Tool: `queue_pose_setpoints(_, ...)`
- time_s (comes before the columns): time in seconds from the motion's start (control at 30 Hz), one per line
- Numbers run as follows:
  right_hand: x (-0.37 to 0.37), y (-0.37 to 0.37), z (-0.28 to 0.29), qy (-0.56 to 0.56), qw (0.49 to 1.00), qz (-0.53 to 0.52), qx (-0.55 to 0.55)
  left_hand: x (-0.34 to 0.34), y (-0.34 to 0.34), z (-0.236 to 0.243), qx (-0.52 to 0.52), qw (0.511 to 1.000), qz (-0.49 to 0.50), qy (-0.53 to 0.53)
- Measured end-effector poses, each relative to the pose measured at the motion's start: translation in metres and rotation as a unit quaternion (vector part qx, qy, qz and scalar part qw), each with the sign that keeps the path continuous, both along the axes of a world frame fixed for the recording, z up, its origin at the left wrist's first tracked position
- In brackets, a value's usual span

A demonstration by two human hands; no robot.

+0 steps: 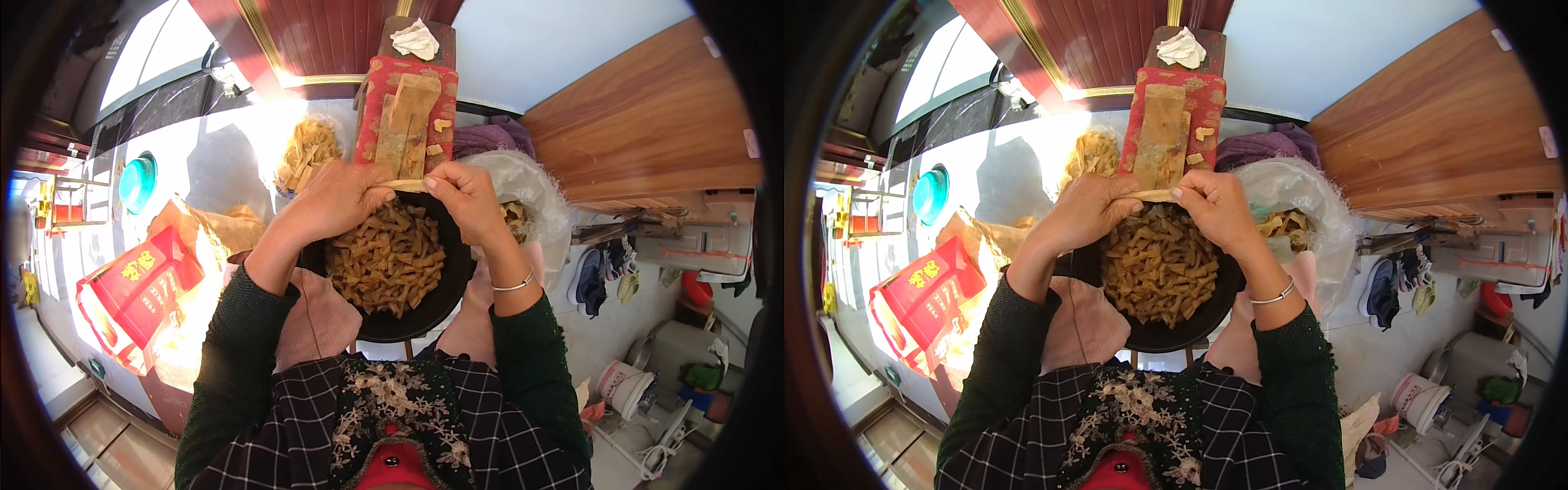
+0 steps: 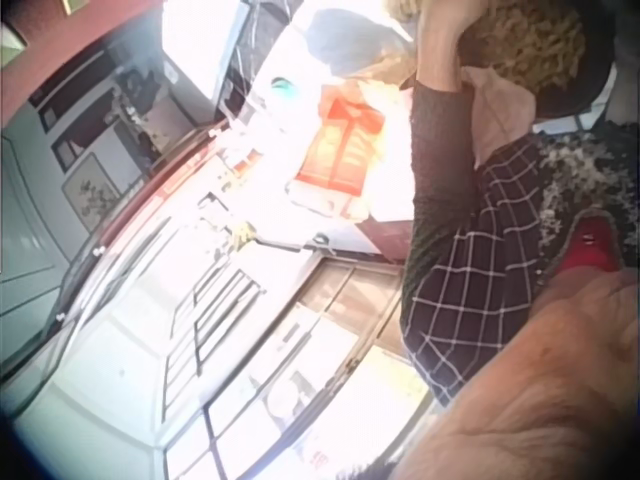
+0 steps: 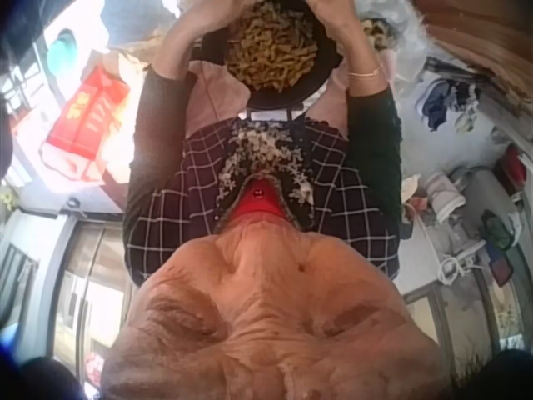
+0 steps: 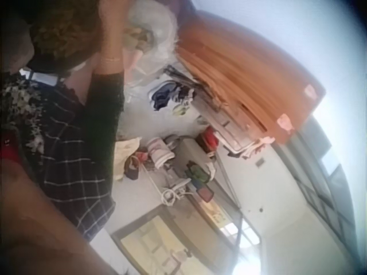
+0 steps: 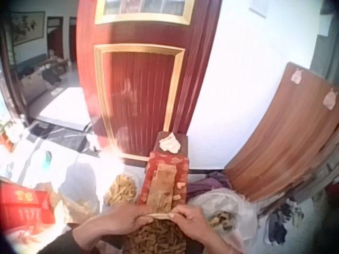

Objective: The person tears dried, light-brown food strips by hand into smaller pieces and places them into a black bowl. The person repeatedly picks up strips, tears them, and drops the pieces into the bowl, accumulating a pile of torn pieces.

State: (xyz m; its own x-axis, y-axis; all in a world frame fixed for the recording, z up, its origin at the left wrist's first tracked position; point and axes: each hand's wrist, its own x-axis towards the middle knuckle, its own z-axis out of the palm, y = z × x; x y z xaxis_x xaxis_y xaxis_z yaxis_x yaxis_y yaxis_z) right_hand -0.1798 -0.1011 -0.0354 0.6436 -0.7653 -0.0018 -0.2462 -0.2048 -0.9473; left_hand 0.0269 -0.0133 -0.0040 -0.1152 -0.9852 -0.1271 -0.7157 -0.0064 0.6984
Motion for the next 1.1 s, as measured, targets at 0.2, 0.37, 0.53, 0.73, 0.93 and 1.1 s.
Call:
queue_pose_setpoints(0.2,0.032,-0.025,-0.018,0.052,0.992,-0.100,-0.065,0.006,-0.029,-0.026,-0.080,0.987,0.123,-0.060)
queue_pose_setpoints(0.37,0.030,-0.026,-0.017,0.273,0.932,-0.066,-0.230,0.001,-0.020,-0.031,-0.037,0.982,0.105,-0.154)
queue_pose_setpoints(0.53,0.014,-0.014,-0.017,-0.011,0.992,-0.050,0.112,-0.016,0.006,-0.006,-0.017,0.992,0.057,-0.110)
queue_pose_setpoints(0.73,0.041,0.038,0.014,-0.206,0.832,0.017,0.515,-0.046,0.016,-0.026,0.001,0.869,0.205,0.449)
queue_pose_setpoints(0.93,0.032,0.042,0.025,-0.110,0.968,0.147,0.170,-0.002,0.008,0.027,-0.139,0.593,0.207,0.766)
queue_pose_setpoints(1.1,0.025,0.050,0.044,-0.254,0.885,0.195,0.339,0.001,0.021,0.035,-0.360,0.705,0.233,0.565)
